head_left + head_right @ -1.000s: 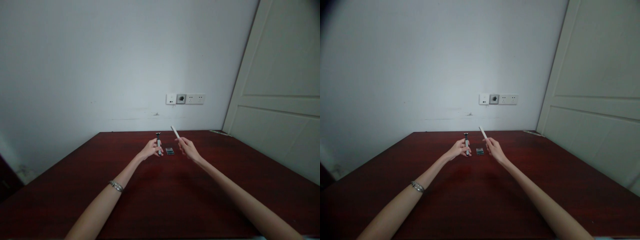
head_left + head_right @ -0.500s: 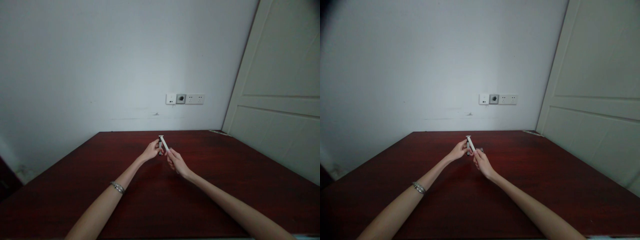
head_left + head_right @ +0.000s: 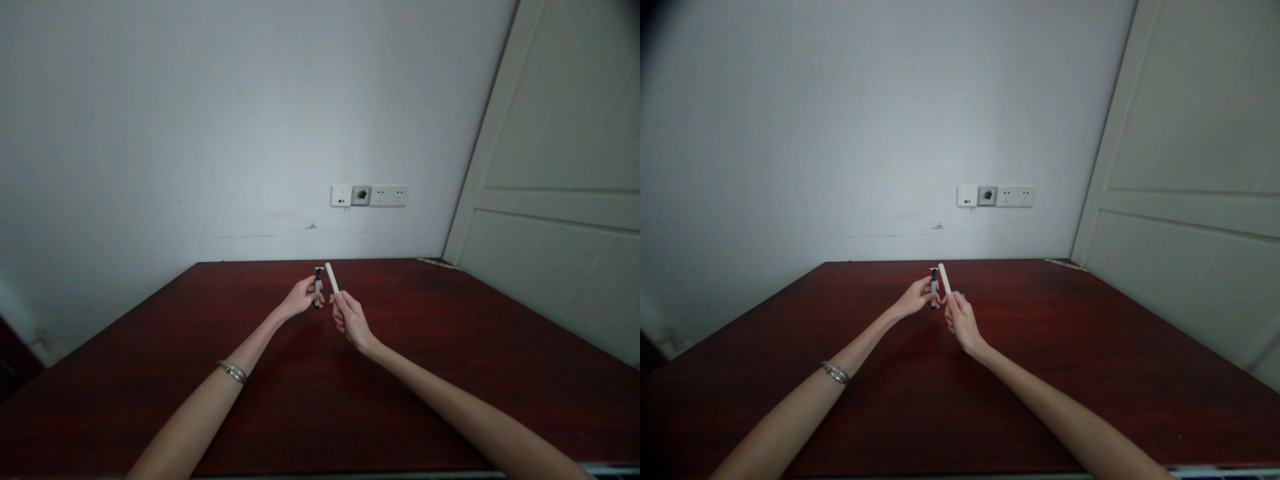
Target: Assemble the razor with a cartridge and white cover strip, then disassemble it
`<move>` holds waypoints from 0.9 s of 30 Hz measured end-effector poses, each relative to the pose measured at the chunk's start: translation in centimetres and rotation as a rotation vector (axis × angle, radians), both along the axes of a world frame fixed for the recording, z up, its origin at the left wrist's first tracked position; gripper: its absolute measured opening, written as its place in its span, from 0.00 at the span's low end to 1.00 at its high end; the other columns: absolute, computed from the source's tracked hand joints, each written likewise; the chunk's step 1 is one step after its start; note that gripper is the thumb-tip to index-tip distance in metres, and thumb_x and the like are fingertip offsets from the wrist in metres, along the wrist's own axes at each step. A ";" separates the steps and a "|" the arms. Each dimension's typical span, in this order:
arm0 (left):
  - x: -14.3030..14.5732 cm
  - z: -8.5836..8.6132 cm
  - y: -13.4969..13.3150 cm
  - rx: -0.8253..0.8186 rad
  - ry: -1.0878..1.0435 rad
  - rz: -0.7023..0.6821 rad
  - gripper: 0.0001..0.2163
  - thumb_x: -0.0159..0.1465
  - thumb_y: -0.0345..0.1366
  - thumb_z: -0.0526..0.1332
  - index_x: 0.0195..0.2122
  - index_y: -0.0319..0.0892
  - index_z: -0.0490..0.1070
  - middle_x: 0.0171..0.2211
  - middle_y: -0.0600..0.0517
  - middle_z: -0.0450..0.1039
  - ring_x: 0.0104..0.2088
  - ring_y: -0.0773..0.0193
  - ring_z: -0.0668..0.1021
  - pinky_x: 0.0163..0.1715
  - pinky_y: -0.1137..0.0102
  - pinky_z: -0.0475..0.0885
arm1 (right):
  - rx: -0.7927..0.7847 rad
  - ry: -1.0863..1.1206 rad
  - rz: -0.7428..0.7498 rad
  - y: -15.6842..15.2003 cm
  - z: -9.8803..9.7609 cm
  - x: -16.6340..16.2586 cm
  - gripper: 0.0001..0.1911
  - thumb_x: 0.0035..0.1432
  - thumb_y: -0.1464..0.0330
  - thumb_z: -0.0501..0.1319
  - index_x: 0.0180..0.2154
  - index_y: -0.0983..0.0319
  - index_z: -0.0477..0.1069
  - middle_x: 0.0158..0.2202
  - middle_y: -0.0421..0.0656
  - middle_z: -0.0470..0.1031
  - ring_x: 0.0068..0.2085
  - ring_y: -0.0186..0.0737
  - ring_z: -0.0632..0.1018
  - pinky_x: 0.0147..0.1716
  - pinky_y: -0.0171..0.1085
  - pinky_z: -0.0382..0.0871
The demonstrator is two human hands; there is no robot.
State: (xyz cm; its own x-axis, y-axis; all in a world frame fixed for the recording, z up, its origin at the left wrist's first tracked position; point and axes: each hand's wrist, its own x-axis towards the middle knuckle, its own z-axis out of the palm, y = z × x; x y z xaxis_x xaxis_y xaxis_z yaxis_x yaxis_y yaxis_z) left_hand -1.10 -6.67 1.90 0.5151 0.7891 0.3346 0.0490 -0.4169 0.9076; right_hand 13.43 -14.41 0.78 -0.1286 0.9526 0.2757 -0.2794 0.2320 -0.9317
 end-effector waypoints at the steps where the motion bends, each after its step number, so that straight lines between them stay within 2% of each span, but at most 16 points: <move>1: 0.0 -0.1 0.0 -0.002 0.006 -0.005 0.08 0.55 0.29 0.60 0.34 0.38 0.61 0.23 0.53 0.70 0.24 0.67 0.75 0.26 0.72 0.70 | 0.017 0.018 -0.020 0.1 0.2 0.0 0.18 0.53 0.51 0.55 0.30 0.60 0.60 0.16 0.29 0.49 0.14 0.23 0.48 0.10 0.25 0.41; 9: 0.0 0.2 0.2 0.022 -0.009 0.009 0.08 0.55 0.29 0.60 0.35 0.38 0.62 0.24 0.53 0.70 0.25 0.66 0.75 0.27 0.72 0.70 | -0.064 -0.023 0.036 -0.4 -1.5 -0.6 0.19 0.52 0.50 0.54 0.29 0.60 0.59 0.15 0.29 0.49 0.13 0.23 0.49 0.10 0.25 0.40; 15: 0.2 0.0 0.1 0.064 0.012 -0.001 0.08 0.53 0.27 0.60 0.34 0.37 0.63 0.26 0.53 0.70 0.26 0.68 0.74 0.27 0.73 0.69 | -0.017 0.010 0.031 0.3 0.1 -1.0 0.20 0.51 0.49 0.55 0.28 0.60 0.58 0.15 0.28 0.49 0.13 0.22 0.47 0.09 0.25 0.39; 21: 0.1 -0.2 0.7 0.047 0.023 0.011 0.07 0.54 0.27 0.58 0.34 0.38 0.62 0.23 0.54 0.69 0.24 0.68 0.74 0.25 0.74 0.68 | -0.076 -0.016 0.072 0.3 -1.2 -0.9 0.19 0.51 0.50 0.55 0.29 0.60 0.59 0.15 0.28 0.50 0.13 0.22 0.50 0.09 0.24 0.39; 27: 0.0 -0.5 0.7 0.054 0.031 -0.011 0.08 0.53 0.25 0.57 0.34 0.38 0.62 0.25 0.53 0.70 0.24 0.69 0.74 0.26 0.74 0.68 | -0.025 0.021 0.038 0.6 -0.2 -0.8 0.19 0.51 0.50 0.55 0.28 0.60 0.59 0.14 0.28 0.50 0.12 0.22 0.48 0.09 0.24 0.39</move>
State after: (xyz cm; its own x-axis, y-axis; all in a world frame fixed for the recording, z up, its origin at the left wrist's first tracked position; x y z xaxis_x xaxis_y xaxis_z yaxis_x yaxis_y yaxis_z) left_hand -1.10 -6.01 1.41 0.5347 0.7645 0.3600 0.0719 -0.4656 0.8820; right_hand 12.67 -13.76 0.63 -0.1595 0.9536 0.2553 -0.3070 0.1979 -0.9309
